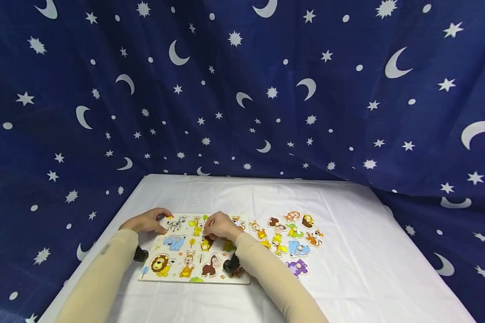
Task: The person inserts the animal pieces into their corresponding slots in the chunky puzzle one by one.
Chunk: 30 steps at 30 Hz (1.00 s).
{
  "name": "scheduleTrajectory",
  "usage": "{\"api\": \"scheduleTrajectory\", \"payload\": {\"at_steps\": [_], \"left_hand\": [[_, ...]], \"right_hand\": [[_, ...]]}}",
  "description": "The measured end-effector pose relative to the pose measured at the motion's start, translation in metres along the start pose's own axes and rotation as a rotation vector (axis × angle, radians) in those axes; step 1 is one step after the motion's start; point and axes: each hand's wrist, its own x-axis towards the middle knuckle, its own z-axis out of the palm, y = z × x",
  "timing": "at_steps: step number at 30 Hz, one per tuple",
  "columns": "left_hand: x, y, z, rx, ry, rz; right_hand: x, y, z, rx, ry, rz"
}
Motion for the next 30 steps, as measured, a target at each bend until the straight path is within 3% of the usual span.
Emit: {"api": "scheduleTrajectory", "payload": {"at_steps": [9, 15, 21, 30], "left_hand": [[-0.001, -0.002, 0.001, -0.010, -0.008, -0.011], [0.000, -0.001, 0.000, -0.011, 0.009, -0.020], [0.004, -0.002, 0.000, 0.013, 0.012, -0.007], [0.003, -0.001, 0.000, -0.003, 0.006, -0.036]], "right_hand": [[-0.009, 0.007, -0.008, 0.096, -0.028, -0.010], [-0.015, 0.007, -0.014, 0.086, -0.053, -0.031], [-0.018, 0.013, -0.018, 0.072, -0.053, -0.005], [-0.022, 0.020, -0.030, 0.050, -0.063, 0.008]]}}
